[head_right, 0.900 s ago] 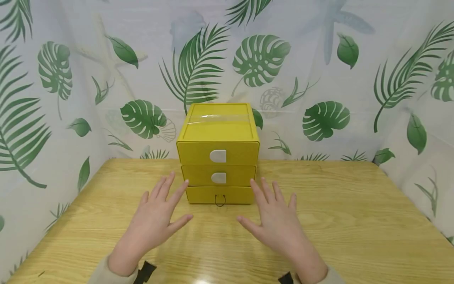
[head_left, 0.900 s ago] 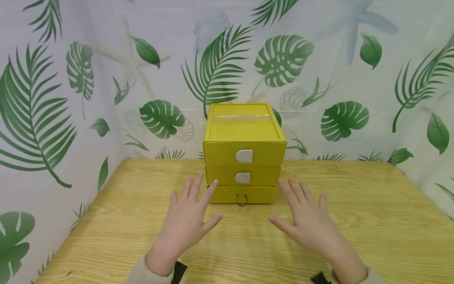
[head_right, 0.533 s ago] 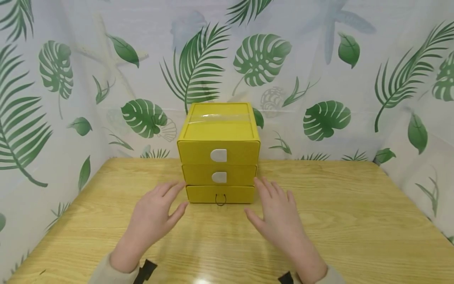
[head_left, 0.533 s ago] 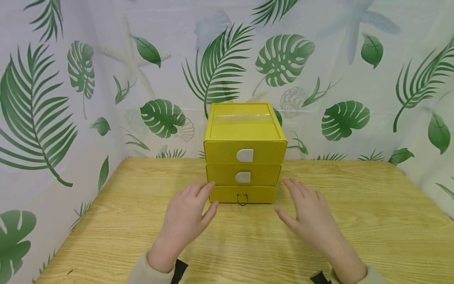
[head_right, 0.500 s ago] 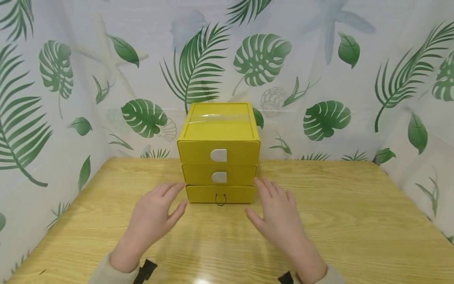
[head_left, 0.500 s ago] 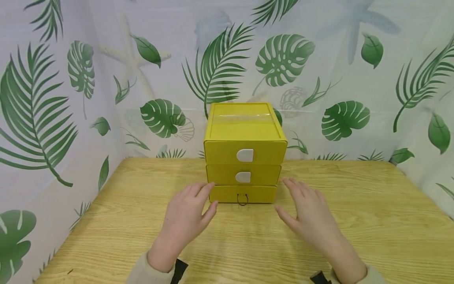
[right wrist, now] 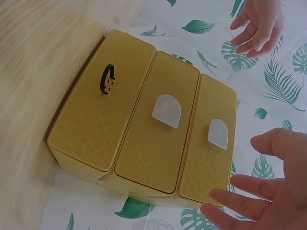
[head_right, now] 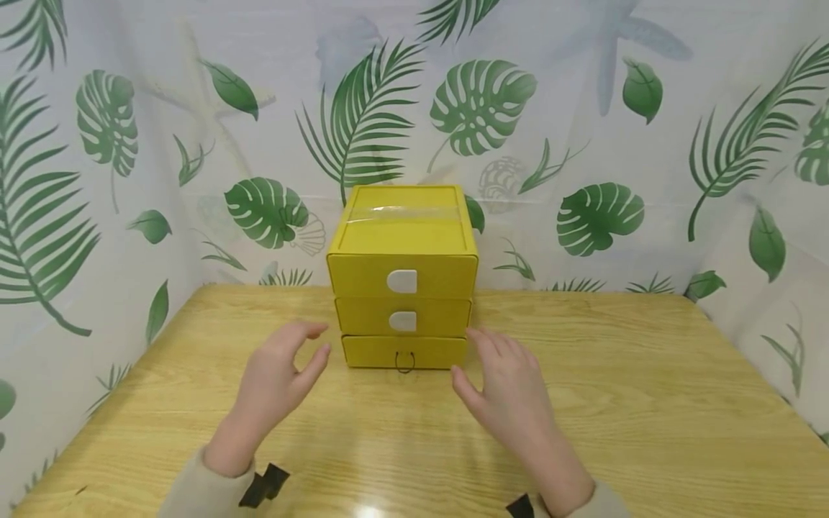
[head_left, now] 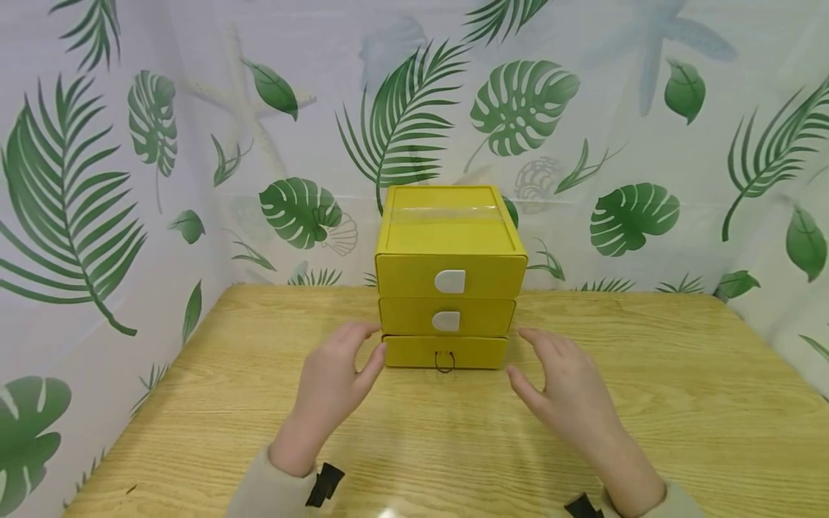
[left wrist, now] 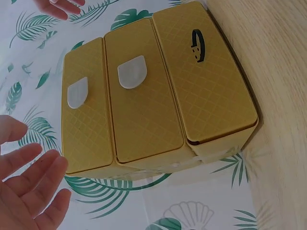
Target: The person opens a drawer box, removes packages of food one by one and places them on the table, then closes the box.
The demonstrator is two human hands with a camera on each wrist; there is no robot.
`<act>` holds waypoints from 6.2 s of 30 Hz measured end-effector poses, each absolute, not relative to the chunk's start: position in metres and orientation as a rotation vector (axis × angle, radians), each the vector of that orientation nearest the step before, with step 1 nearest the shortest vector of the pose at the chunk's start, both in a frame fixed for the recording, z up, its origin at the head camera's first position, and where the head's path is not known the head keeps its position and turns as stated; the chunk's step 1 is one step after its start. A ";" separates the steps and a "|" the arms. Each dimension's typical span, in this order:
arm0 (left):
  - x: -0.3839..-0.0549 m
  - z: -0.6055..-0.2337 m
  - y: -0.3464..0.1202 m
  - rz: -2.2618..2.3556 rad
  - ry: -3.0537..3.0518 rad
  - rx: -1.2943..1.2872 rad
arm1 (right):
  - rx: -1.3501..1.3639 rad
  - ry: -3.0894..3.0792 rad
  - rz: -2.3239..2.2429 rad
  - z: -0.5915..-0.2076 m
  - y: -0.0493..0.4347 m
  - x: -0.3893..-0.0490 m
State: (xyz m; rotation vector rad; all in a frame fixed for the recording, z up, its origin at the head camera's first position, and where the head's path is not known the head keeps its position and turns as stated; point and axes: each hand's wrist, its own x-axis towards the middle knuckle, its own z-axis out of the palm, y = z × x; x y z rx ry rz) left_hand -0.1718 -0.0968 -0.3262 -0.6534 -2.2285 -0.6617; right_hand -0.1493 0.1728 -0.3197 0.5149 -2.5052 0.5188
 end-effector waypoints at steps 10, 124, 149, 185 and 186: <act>-0.185 -0.322 -0.098 -0.877 -2.079 -0.648 | 0.519 -2.442 0.530 -0.322 0.172 -0.152; -0.279 -0.319 -0.085 -1.523 -1.818 -0.625 | 0.646 -1.944 0.678 -0.311 0.116 -0.228; -0.275 -0.319 -0.086 -1.504 -1.845 -0.601 | 0.884 -1.775 0.413 -0.327 0.120 -0.259; -0.275 -0.320 -0.088 -1.498 -1.854 -0.603 | 0.911 -1.624 0.287 -0.337 0.117 -0.270; -0.275 -0.320 -0.088 -1.499 -1.855 -0.603 | 0.912 -1.622 0.289 -0.337 0.117 -0.270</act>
